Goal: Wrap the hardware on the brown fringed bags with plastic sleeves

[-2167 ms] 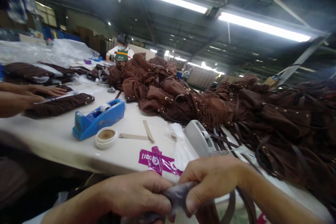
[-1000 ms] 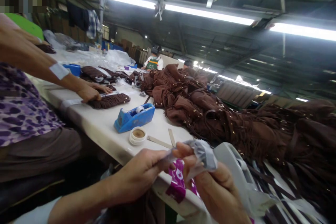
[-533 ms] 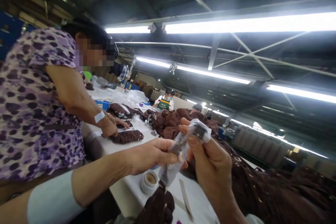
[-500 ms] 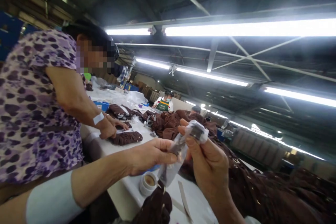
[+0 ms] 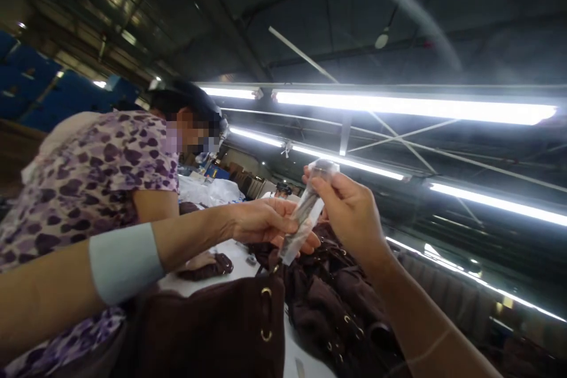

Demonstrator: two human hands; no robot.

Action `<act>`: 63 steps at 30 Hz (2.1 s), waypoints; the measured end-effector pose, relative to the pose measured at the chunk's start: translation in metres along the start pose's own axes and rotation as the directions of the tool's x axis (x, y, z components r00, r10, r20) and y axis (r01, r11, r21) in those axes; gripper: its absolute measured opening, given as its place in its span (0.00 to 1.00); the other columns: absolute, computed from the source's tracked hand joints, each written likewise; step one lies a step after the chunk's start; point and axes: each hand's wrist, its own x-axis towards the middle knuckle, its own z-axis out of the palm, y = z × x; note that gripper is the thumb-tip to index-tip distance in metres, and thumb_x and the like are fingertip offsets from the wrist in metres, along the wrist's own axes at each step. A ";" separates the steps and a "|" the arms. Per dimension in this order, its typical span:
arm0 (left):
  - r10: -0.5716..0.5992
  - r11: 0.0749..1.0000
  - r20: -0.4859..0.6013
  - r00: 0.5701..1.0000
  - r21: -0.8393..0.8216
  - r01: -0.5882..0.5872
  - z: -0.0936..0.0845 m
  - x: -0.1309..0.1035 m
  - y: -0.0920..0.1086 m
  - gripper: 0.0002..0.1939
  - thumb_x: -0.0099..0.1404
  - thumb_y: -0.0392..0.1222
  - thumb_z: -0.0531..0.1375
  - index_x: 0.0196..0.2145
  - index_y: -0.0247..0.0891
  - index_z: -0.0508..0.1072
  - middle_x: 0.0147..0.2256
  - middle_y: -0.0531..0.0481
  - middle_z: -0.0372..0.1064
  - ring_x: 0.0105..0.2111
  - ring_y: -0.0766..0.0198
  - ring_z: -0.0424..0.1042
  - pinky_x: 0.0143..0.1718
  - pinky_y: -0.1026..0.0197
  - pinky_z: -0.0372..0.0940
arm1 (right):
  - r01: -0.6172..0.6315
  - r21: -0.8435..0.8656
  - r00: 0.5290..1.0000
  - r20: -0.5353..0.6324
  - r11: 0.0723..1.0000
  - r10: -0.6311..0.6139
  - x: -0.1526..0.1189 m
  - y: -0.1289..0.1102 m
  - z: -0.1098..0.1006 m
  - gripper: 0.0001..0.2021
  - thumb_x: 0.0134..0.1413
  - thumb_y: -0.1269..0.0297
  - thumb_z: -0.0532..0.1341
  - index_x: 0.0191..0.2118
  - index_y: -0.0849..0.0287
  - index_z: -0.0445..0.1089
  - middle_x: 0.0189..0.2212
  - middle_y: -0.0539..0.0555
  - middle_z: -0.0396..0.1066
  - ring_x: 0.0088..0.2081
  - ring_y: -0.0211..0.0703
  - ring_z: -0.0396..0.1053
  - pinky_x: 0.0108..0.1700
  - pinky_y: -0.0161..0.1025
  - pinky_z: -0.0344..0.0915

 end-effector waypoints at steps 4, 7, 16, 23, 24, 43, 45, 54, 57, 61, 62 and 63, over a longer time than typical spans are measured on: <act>-0.014 0.986 -0.090 0.996 0.166 0.029 0.000 -0.003 0.021 0.20 0.43 0.28 0.71 0.35 0.34 0.73 0.34 0.46 0.79 0.33 0.60 0.78 0.34 0.62 0.73 | 0.081 -0.076 0.996 0.047 0.994 -0.078 0.025 -0.006 0.007 0.16 0.59 0.56 0.59 0.40 0.62 0.78 0.25 0.50 0.73 0.21 0.35 0.59 0.23 0.33 0.55; 0.022 0.984 -0.123 0.992 0.175 0.000 0.002 -0.007 0.028 0.19 0.43 0.26 0.67 0.35 0.35 0.71 0.33 0.46 0.79 0.32 0.59 0.78 0.33 0.61 0.73 | 0.136 -0.088 0.990 0.049 0.987 -0.132 0.034 -0.004 0.007 0.16 0.60 0.57 0.58 0.39 0.63 0.78 0.25 0.50 0.72 0.21 0.34 0.58 0.22 0.33 0.53; -0.093 0.996 -0.196 0.976 -0.022 0.091 0.017 -0.018 -0.025 0.14 0.41 0.29 0.59 0.30 0.33 0.73 0.26 0.49 0.75 0.21 0.66 0.73 0.22 0.68 0.68 | 0.472 -0.299 0.876 0.261 0.829 -0.405 -0.030 0.044 -0.011 0.16 0.67 0.66 0.51 0.33 0.61 0.75 0.26 0.53 0.73 0.27 0.41 0.71 0.31 0.36 0.70; -0.228 0.972 -0.258 0.939 -0.116 0.205 0.029 -0.007 -0.089 0.21 0.36 0.33 0.56 0.33 0.34 0.69 0.22 0.48 0.73 0.15 0.68 0.64 0.17 0.67 0.65 | 0.703 -0.350 0.689 0.551 0.620 -0.471 -0.102 0.074 -0.019 0.18 0.70 0.71 0.46 0.48 0.62 0.74 0.40 0.59 0.79 0.38 0.45 0.78 0.39 0.37 0.75; -0.243 0.968 -0.271 0.931 -0.126 0.216 0.033 -0.010 -0.096 0.22 0.37 0.34 0.56 0.36 0.35 0.68 0.22 0.47 0.74 0.15 0.68 0.63 0.17 0.67 0.64 | 0.713 -0.358 0.678 0.574 0.603 -0.459 -0.112 0.074 -0.020 0.19 0.70 0.72 0.45 0.46 0.62 0.74 0.37 0.59 0.79 0.35 0.44 0.78 0.36 0.36 0.74; -0.659 0.574 0.082 0.747 -0.587 0.571 0.032 -0.075 -0.240 0.22 0.58 0.54 0.56 0.31 0.28 0.76 0.29 0.34 0.76 0.18 0.62 0.65 0.15 0.64 0.58 | 0.710 -0.171 0.544 0.749 0.684 -0.377 -0.235 0.082 0.021 0.15 0.66 0.80 0.47 0.38 0.63 0.70 0.29 0.53 0.75 0.27 0.43 0.68 0.28 0.42 0.57; -0.653 0.511 0.161 0.740 -0.628 0.587 0.029 -0.079 -0.250 0.24 0.54 0.55 0.58 0.31 0.27 0.76 0.25 0.36 0.74 0.18 0.60 0.64 0.14 0.63 0.56 | 0.682 -0.129 0.556 0.731 0.720 -0.396 -0.237 0.084 0.025 0.16 0.67 0.80 0.45 0.45 0.67 0.70 0.33 0.55 0.77 0.30 0.42 0.70 0.30 0.42 0.60; -0.659 0.420 0.110 0.744 -0.767 0.486 0.041 -0.090 -0.277 0.23 0.52 0.56 0.58 0.29 0.29 0.77 0.21 0.44 0.67 0.17 0.62 0.58 0.18 0.61 0.55 | 0.593 -0.095 0.542 0.782 0.799 -0.309 -0.270 0.104 0.041 0.13 0.65 0.73 0.55 0.52 0.67 0.70 0.48 0.58 0.77 0.47 0.46 0.72 0.39 0.43 0.68; -0.651 0.396 0.107 0.752 -0.798 0.455 0.046 -0.096 -0.288 0.22 0.52 0.55 0.59 0.29 0.31 0.76 0.21 0.45 0.67 0.17 0.63 0.58 0.17 0.62 0.53 | 0.579 -0.056 0.499 0.814 0.814 -0.299 -0.278 0.106 0.044 0.09 0.65 0.70 0.58 0.48 0.64 0.72 0.50 0.56 0.76 0.47 0.43 0.72 0.40 0.41 0.69; -0.681 0.349 0.091 0.727 -0.832 0.431 0.054 -0.102 -0.298 0.19 0.49 0.56 0.62 0.25 0.34 0.74 0.18 0.49 0.62 0.15 0.65 0.54 0.15 0.64 0.48 | 0.525 -0.022 0.477 0.836 0.851 -0.272 -0.288 0.100 0.047 0.12 0.63 0.67 0.60 0.51 0.65 0.72 0.50 0.55 0.77 0.49 0.41 0.73 0.44 0.37 0.71; -0.707 0.326 0.088 0.702 -0.840 0.434 0.056 -0.102 -0.300 0.19 0.48 0.56 0.62 0.25 0.34 0.73 0.17 0.50 0.61 0.14 0.66 0.53 0.15 0.65 0.47 | 0.508 -0.033 0.499 0.826 0.861 -0.263 -0.290 0.099 0.048 0.14 0.64 0.67 0.59 0.53 0.65 0.71 0.50 0.55 0.78 0.49 0.41 0.73 0.46 0.36 0.71; -0.735 0.305 0.083 0.672 -0.846 0.438 0.058 -0.100 -0.301 0.18 0.48 0.55 0.61 0.24 0.35 0.72 0.17 0.51 0.60 0.14 0.67 0.51 0.14 0.65 0.47 | 0.493 -0.043 0.531 0.806 0.869 -0.261 -0.294 0.098 0.048 0.16 0.65 0.67 0.58 0.55 0.66 0.70 0.50 0.56 0.78 0.50 0.41 0.73 0.48 0.35 0.71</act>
